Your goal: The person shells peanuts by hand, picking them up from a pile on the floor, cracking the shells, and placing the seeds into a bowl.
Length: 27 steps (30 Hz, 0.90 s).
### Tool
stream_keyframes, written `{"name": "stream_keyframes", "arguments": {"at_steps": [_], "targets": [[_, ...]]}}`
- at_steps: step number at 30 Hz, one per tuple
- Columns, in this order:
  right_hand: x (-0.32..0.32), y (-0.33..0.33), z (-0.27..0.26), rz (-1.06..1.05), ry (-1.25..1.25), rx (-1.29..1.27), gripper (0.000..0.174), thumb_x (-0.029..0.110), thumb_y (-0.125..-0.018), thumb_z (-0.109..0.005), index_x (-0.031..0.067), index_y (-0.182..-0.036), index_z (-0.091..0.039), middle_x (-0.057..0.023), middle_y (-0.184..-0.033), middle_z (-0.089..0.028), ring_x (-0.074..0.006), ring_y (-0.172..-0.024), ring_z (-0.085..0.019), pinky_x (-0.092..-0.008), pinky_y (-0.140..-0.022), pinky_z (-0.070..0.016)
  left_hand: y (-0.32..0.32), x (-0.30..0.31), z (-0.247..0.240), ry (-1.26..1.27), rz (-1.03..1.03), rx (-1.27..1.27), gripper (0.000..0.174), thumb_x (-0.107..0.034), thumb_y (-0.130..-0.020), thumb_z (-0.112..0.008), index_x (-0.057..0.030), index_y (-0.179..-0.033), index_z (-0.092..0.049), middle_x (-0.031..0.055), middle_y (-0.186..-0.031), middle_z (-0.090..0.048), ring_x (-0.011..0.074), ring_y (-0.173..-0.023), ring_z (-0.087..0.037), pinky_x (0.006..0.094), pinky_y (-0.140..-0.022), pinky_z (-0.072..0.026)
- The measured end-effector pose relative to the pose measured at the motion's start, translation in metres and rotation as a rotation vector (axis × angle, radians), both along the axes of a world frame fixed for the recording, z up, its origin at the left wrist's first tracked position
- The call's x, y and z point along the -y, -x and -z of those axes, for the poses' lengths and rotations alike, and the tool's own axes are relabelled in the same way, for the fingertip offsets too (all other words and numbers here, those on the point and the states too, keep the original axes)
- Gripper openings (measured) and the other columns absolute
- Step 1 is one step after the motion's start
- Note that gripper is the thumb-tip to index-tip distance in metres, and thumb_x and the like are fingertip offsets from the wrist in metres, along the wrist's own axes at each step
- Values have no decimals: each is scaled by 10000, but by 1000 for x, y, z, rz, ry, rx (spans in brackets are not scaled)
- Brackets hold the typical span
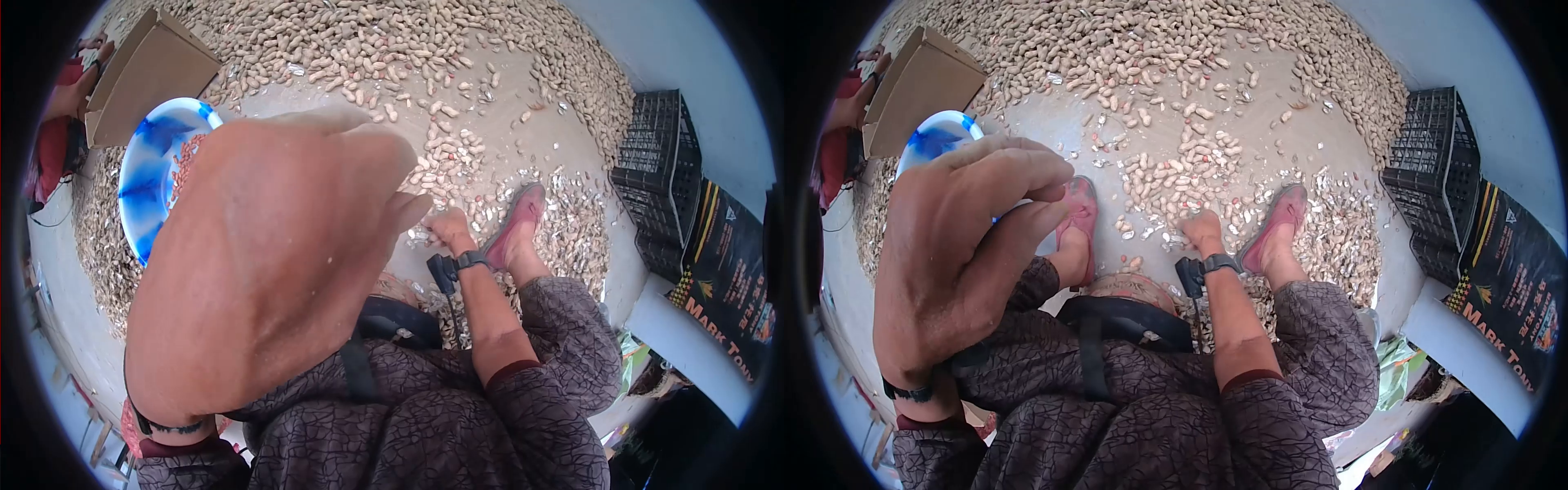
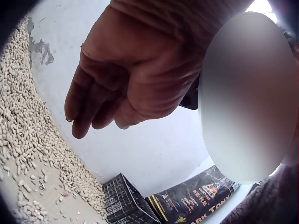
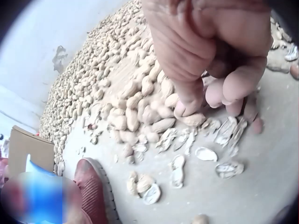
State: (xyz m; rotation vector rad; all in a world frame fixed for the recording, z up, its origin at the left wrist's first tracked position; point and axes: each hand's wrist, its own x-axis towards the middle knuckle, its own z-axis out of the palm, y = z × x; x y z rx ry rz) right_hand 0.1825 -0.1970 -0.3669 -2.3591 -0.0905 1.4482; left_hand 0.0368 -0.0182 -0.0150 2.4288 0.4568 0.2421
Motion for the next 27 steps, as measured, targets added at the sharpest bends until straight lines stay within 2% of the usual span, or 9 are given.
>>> {"name": "stream_keyframes", "arguments": {"at_steps": [3, 6, 10, 13, 15, 17, 23, 26, 27], "targets": [[-26, 17, -8, 180, 5, 33, 282, 205, -646, -708, -45, -714, -596, -125, -608, -584, -167, -404, -531, -289, -350, -428, 3, -2, 1, -60, -20, -147, 181, -50, -671, -561, 34, -831, -556, 166, -761, -572, 303, -655, -558, 341, -582, -427], [-32, 13, 125, 166, -267, 497, 278, 170, -635, -703, -46, -763, -583, -157, -700, -595, -191, -519, -573, -319, -455, -473, 2, 1, 1, -25, -54, -184, 183, -39, -673, -558, 34, -841, -550, 173, -794, -570, 308, -664, -561, 343, -592, -437], [-84, -1, 3, 336, -436, 45, 295, 158, -623, -705, -38, -798, -570, -181, -772, -598, -221, -659, -595, -332, -595, -481, 3, 1, 5, -2, -73, -136, 183, -15, -672, -559, 31, -849, -547, 174, -816, -573, 309, -674, -566, 340, -596, -446], [-73, -27, 2, 124, -463, 453, 308, 203, -627, -710, -19, -785, -567, -177, -764, -599, -267, -715, -597, -345, -646, -461, 5, 0, 3, -10, -80, -129, 181, -7, -675, -559, 26, -853, -548, 173, -824, -576, 312, -685, -571, 337, -600, -449], [-50, -38, -53, -74, -183, 557, 307, 229, -655, -676, -8, -819, -571, -197, -820, -603, -298, -786, -600, -358, -688, -463, 6, 0, 1, 5, -97, -136, 180, -6, -678, -560, 23, -855, -550, 173, -830, -578, 314, -695, -574, 336, -604, -451], [-8, -51, -33, -203, 7, 731, 337, 256, -653, -642, -23, -834, -583, -229, -863, -591, -320, -849, -581, -373, -747, -451, 7, 0, 0, -69, -77, -182, 183, -13, -681, -566, 17, -862, -555, 174, -848, -580, 320, -720, -581, 341, -616, -457], [51, -50, -6, -394, 179, 585, 391, 287, -663, -627, -3, -922, -593, -216, -936, -586, -325, -949, -547, -369, -812, -427, 6, 1, 3, -46, -38, -228, 204, -24, -673, -595, 4, -872, -563, 167, -879, -581, 331, -752, -577, 359, -644, -465], [49, -48, 7, -413, 116, 638, 356, 245, -664, -611, -44, -869, -578, -218, -877, -601, -289, -817, -600, -351, -690, -478, 3, 2, 3, -96, -1, -255, 211, -21, -667, -600, -2, -874, -560, 160, -875, -580, 338, -754, -571, 361, -647, -463], [46, -51, 2, -236, 61, 407, 292, 212, -680, -576, -39, -829, -579, -201, -804, -607, -256, -704, -607, -330, -610, -482, 3, 2, 2, -98, 0, -256, 211, -21, -667, -600, -2, -874, -560, 160, -875, -580, 338, -754, -571, 361, -647, -463]]}}
